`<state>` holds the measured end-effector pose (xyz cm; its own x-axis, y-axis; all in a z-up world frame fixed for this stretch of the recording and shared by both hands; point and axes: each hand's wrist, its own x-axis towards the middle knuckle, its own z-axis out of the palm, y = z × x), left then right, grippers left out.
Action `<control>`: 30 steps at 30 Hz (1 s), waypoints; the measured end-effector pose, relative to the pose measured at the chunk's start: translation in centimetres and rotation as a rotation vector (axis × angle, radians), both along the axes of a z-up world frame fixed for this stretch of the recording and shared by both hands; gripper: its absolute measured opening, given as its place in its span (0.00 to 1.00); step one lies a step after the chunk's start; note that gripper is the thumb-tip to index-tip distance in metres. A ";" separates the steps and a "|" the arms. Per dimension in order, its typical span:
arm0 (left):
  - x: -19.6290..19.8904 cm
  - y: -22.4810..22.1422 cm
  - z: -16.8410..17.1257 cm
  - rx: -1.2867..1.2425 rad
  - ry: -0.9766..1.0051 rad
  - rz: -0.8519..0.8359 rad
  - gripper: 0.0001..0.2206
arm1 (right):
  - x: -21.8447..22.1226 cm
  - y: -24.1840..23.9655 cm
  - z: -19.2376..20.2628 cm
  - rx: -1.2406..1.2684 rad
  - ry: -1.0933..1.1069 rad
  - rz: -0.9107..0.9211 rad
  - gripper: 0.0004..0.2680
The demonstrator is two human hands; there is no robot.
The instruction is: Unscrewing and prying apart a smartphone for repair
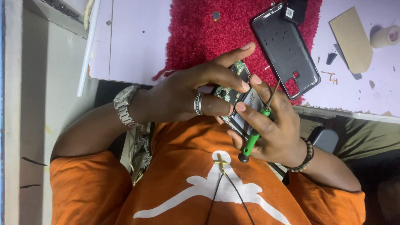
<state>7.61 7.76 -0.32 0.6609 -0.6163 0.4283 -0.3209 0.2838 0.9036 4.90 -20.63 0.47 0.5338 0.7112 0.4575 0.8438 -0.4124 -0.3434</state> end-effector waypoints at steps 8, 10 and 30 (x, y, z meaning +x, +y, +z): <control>-0.5 0.0 0.8 -0.060 0.216 -0.096 0.15 | 0.1 0.3 -0.3 0.041 0.002 0.036 0.19; -0.5 0.0 0.0 -0.073 0.161 -0.080 0.15 | 0.1 0.7 -0.4 0.059 -0.003 0.034 0.19; -0.3 0.3 -0.3 0.039 -0.010 0.029 0.20 | 1.5 0.0 -0.7 0.019 0.157 0.036 0.32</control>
<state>7.29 8.07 -0.67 0.6748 -0.6129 0.4111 -0.3375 0.2391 0.9104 6.44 -20.63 -0.18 0.5740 0.7232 0.3841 0.7933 -0.3748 -0.4798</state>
